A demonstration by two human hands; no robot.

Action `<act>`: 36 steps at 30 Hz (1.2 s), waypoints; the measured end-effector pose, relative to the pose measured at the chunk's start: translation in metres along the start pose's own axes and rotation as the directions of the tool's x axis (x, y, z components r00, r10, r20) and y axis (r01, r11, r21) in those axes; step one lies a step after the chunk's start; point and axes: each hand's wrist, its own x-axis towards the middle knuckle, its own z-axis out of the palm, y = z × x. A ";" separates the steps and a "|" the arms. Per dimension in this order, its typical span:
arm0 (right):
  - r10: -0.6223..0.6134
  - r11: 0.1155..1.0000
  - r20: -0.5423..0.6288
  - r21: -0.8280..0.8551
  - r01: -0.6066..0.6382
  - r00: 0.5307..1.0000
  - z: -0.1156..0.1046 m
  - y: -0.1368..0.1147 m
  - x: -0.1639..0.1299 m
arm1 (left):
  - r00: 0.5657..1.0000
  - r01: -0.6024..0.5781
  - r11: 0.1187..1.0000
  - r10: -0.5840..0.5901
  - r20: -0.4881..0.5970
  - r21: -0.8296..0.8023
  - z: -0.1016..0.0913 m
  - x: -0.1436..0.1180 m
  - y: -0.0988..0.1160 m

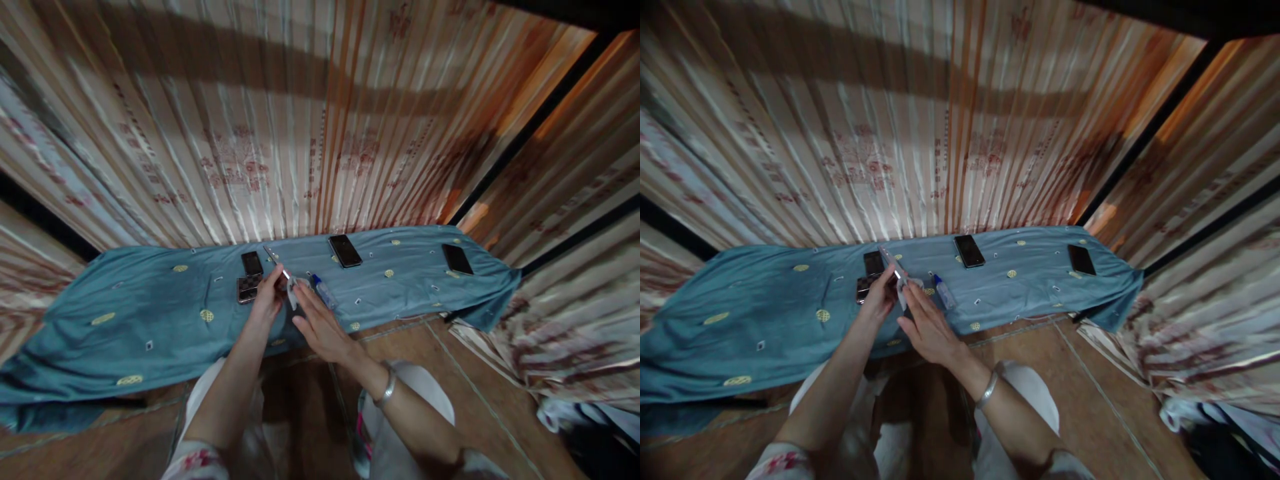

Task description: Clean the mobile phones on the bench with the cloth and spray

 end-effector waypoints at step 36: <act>0.107 0.994 -0.035 0.033 -0.106 0.994 0.000 0.021 0.006 | 0.975 0.185 0.982 -0.189 0.120 0.046 -0.008 -0.040 -0.014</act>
